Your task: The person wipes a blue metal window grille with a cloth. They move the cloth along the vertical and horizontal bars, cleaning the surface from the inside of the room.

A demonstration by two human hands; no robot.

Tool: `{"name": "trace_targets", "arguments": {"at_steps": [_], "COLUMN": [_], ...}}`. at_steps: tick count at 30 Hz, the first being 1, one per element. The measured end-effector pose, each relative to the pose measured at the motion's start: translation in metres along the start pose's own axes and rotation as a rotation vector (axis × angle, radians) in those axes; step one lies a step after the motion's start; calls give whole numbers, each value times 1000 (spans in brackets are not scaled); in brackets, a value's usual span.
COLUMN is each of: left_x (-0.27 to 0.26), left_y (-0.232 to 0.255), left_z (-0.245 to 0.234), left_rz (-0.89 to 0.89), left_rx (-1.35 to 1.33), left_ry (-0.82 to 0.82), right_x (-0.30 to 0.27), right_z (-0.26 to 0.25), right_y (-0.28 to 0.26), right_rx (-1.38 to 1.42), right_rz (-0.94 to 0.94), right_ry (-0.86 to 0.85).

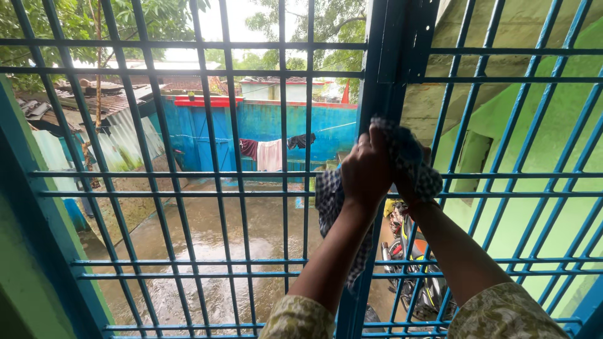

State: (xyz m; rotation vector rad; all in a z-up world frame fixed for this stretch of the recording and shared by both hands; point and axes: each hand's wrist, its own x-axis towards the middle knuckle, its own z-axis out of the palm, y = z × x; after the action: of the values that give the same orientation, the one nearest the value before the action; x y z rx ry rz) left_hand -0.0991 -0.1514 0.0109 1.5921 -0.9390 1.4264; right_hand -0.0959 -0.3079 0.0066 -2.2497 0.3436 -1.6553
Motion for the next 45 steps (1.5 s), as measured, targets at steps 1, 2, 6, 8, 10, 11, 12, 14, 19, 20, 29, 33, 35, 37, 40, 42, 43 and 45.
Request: {"name": "trace_targets", "arguments": {"at_steps": [1, 2, 6, 8, 10, 11, 12, 14, 19, 20, 29, 33, 35, 37, 40, 42, 43, 45], "left_x": [-6, -12, -34, -47, -60, -65, -70, -78, -86, -81, 0, -5, -8, -13, -16, -23, -26, -31], "left_y": [0, 0, -2, -1, -2, -2, -4, -8, -10, -10, 9, 6, 5, 4, 2, 1, 2, 2], "left_z": [0, -1, -1, 1, 3, 5, 6, 8, 8, 5, 3, 9, 11, 9, 7, 5, 4, 1], "left_rz": [-10, -22, -78, -51, -46, -52, -57, -69, -23, -2, -133, -83, -108, -122, -101, -96, -110, -131], "left_rx": [-34, -66, -92, -89, -75, -64, -54, -97, 76, 83, 15, 15, -57, -112, -175, -201, -207, -213], "left_ry": [-17, -35, -129, -2, 20, -18, -58, -100, -121, -119, -15, 73, 64, 50, 63, 99, 78, 42], "right_x": [0, -1, -5, -6, -7, -8, -10, -11, -18, -13, -40, -43, -35, -31, -13, -11, -12, -10], "right_z": [-2, -5, -8, -6, -5, -4, -4, -7, -10, -10, -27, -27, -22, -15, -5, -3, -2, 0], "right_y": [0, 1, 0, 0, -1, -2, -2, -4, -5, -7, 1, 4, 7, 10, 15, 22, 25, 27], "right_rx": [-8, -13, -20, -10, -55, -76, -51, -4, 49, 45, -280, -253, -235, -179, -83, -68, -66, -55], "right_rz": [1, 7, 40, 64, 112, 137, 142, 151, 11, 34, -348, -484, -478, -369, -169, -104, -84, -64], "right_ry": [-3, -8, 20, 31, 58, 71, 62, 52, 93, 93, 86, 97, 111, 118, 154, 173, 180, 192]}}
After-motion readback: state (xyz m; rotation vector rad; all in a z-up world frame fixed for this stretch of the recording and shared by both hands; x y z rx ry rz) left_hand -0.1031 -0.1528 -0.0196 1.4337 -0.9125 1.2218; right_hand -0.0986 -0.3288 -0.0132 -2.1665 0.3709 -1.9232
